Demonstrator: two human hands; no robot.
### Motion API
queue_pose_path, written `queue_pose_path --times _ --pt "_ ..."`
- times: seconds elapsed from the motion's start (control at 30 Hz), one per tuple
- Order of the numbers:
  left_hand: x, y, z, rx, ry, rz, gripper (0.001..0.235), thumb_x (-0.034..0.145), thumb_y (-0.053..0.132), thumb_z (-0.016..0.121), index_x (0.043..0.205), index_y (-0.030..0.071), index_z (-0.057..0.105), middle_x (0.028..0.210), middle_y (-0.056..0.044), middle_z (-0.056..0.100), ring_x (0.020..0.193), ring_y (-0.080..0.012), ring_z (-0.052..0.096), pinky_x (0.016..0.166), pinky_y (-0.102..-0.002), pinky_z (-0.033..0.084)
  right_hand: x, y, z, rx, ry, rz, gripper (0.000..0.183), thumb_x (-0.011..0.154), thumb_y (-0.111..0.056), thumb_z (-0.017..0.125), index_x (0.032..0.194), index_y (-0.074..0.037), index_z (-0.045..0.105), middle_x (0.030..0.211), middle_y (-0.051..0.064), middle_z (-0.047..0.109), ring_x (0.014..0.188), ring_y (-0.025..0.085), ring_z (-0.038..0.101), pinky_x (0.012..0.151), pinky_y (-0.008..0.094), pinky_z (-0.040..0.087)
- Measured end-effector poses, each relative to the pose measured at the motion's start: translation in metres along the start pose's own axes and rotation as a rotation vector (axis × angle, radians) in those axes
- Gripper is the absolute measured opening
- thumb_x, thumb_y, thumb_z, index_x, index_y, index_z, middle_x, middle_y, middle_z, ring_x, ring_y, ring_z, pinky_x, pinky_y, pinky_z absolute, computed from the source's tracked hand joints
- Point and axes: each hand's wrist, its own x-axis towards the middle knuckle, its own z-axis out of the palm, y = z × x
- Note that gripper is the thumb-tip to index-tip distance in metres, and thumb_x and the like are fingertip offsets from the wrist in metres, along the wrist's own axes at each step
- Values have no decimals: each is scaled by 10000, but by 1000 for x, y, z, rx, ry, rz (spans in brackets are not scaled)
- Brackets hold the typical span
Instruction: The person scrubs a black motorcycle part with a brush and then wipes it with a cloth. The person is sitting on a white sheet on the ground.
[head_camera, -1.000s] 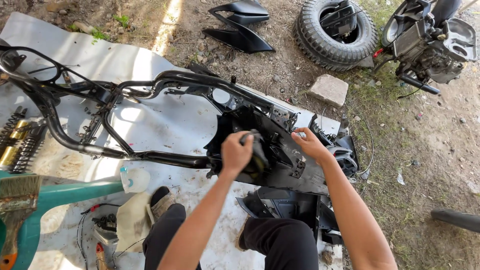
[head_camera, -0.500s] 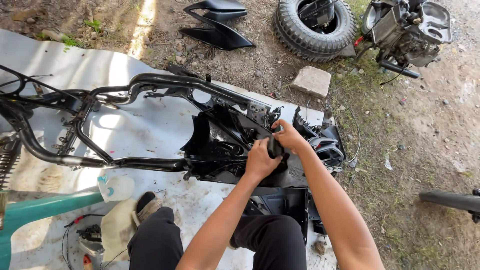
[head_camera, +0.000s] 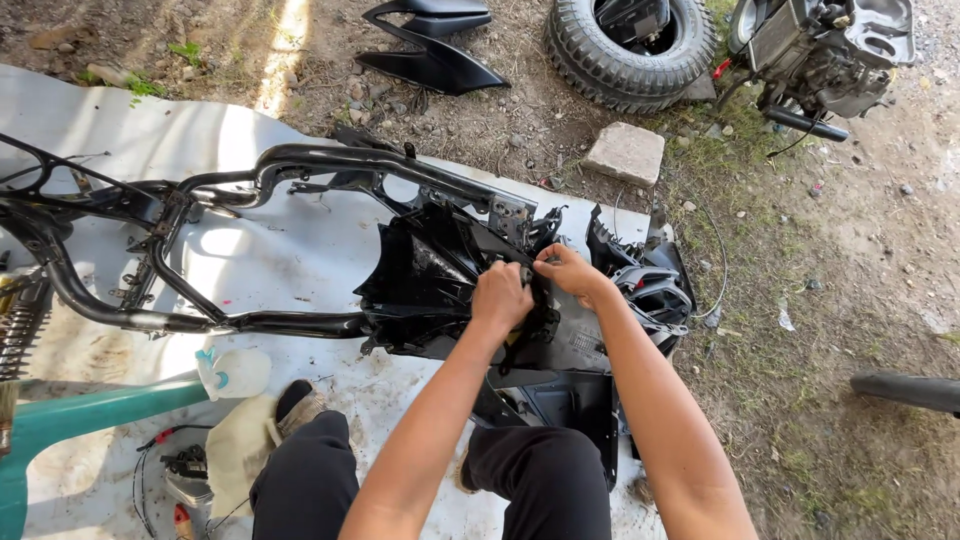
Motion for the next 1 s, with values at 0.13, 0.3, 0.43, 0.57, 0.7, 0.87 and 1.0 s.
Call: queue_pose_path --times 0.13,0.3,0.43,0.57,0.7,0.87,1.0 --pt "8 -10 30 -223 119 -80 312 853 230 717 1099 46 771 981 -259 749 970 -422 713 885 -472 553 -26 -24 -5 61 -109 14 456 880 -233 808 1258 -109 586 1081 60 747 1016 143 661 872 309 530" --pt "33 -65 93 -1409 -92 -565 289 980 209 629 1107 -21 747 1014 -147 760 869 -257 714 769 -387 577 -75 -77 -5 -55 -292 -29 834 731 -172 885 1465 -162 489 1299 209 636 1145 231 624 987 366 508" --pt "24 -59 73 -1587 -125 -598 265 1019 185 575 1140 1 724 1034 -111 752 871 -217 717 790 -375 598 -58 -56 -16 115 -404 -209 748 850 -188 822 1521 -122 496 1389 114 633 1253 195 574 1072 333 472" --pt "2 -45 43 -1779 -146 -408 289 998 137 616 1247 -2 659 1126 -106 735 987 -222 709 894 -370 580 -58 -44 -21 317 -446 -181 804 799 -21 721 1547 -141 451 1405 63 616 1265 184 576 1030 331 486" --pt "-27 -37 4 -1796 -182 -209 707 812 -59 729 1467 46 483 1325 -86 644 1220 -220 636 1048 -382 537 -53 -38 -16 407 -477 -146 834 725 115 622 1519 -85 466 1400 115 617 1296 218 577 1040 346 488" --pt "-40 -49 -26 -1708 -205 -118 1027 696 -141 747 1582 141 311 1420 -76 584 1284 -222 593 1079 -373 500 -48 -37 -12 69 -288 -60 618 883 35 690 1469 -55 515 1385 117 643 1281 193 589 1060 325 477" --pt "-40 -61 -58 -1741 -233 -88 888 719 -133 765 1540 10 457 1389 -113 625 1265 -246 612 1109 -412 492 -53 -41 -18 159 -341 -142 520 892 38 684 1400 -23 590 1325 86 703 1208 156 637 1048 304 485"
